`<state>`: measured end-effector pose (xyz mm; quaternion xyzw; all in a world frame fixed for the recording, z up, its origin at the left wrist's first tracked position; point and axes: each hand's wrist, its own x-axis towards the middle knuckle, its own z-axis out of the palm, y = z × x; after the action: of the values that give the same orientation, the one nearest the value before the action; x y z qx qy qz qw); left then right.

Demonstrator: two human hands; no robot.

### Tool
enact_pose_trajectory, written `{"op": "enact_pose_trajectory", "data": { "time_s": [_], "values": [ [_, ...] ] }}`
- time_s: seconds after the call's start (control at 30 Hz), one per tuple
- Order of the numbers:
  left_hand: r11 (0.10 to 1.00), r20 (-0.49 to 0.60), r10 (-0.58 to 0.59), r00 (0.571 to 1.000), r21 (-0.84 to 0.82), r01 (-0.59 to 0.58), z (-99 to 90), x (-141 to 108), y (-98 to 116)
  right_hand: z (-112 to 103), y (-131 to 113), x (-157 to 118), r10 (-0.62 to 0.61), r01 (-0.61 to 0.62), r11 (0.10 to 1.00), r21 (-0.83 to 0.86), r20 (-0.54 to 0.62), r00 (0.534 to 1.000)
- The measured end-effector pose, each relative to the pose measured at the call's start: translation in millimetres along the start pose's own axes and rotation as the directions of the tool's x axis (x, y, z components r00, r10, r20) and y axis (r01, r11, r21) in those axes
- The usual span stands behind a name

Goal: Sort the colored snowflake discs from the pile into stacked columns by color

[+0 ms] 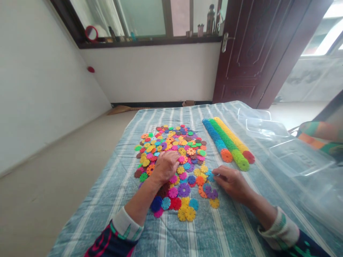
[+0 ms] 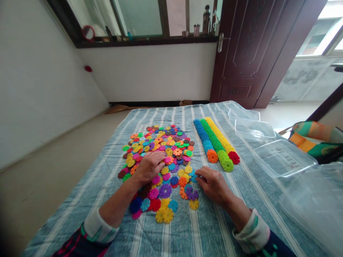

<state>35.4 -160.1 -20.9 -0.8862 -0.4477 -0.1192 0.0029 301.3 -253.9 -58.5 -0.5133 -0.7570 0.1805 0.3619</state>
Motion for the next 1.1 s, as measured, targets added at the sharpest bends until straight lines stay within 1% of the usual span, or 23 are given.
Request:
{"op": "enact_pose_trajectory", "data": {
  "time_s": [0.1,0.17,0.23,0.3,0.37,0.47,0.53,0.57,0.6,0.7,0.8,0.87,0.97,1.1],
  "values": [
    [0.998,-0.033,-0.049,0.998,0.047,0.05,0.3,-0.8,0.5,0.6,0.7,0.1,0.001,-0.001,1.0,-0.003,0.002,1.0],
    [0.997,-0.057,-0.055,0.997,0.043,0.058,2.6,-1.1,2.1,0.9,1.4,0.2,0.001,-0.001,1.0,-0.005,0.004,1.0],
    [1.0,-0.063,0.004,0.998,-0.009,-0.005,6.9,-0.7,4.7,1.1,2.0,0.4,-0.003,0.003,1.0,0.0,0.001,1.0],
    [0.992,-0.043,0.102,0.994,-0.075,-0.105,11.8,1.4,9.1,1.3,2.6,0.7,-0.008,0.008,1.0,0.004,-0.003,1.0],
    [0.977,-0.002,0.18,0.984,-0.118,-0.179,14.9,6.1,15.4,1.5,3.5,1.0,-0.008,0.008,1.0,0.007,-0.001,1.0],
    [0.969,0.099,0.228,0.969,-0.124,-0.215,14.1,18.9,23.7,2.1,4.8,1.5,-0.001,0.001,1.0,0.005,0.012,1.0],
    [0.976,0.156,0.207,0.966,-0.1,-0.193,11.7,29.2,24.1,2.4,5.1,1.9,0.002,-0.002,1.0,0.005,0.016,1.0],
    [0.982,0.166,0.18,0.97,-0.083,-0.168,10.7,33.8,22.1,2.5,5.0,2.0,0.001,-0.001,1.0,0.007,0.017,1.0],
    [0.989,0.158,0.145,0.977,-0.064,-0.136,9.9,37.6,18.9,2.6,4.7,2.1,0.002,-0.002,1.0,0.007,0.02,1.0],
    [1.0,0.078,0.022,0.997,-0.001,-0.022,8.0,42.2,5.3,2.8,3.3,2.0,0.005,-0.005,1.0,0.007,0.031,1.0],
    [0.995,0.041,-0.081,0.996,0.069,0.078,3.8,40.4,-5.6,2.9,1.8,1.8,0.009,-0.01,1.0,0.016,0.033,0.999],
    [0.988,0.034,-0.127,0.991,0.097,0.123,-0.1,39.5,-8.5,3.2,1.2,1.9,0.013,-0.014,1.0,0.02,0.032,0.999],
    [0.982,0.042,-0.163,0.986,0.103,0.158,-4.1,40.9,-7.3,5.7,1.6,1.9,0.017,-0.017,1.0,0.013,0.024,1.0],
    [0.989,0.083,-0.127,0.988,0.093,0.119,-5.6,43.2,-1.1,14.0,4.1,0.9,-0.011,0.011,1.0,-0.011,-0.017,1.0]
  ]
}}
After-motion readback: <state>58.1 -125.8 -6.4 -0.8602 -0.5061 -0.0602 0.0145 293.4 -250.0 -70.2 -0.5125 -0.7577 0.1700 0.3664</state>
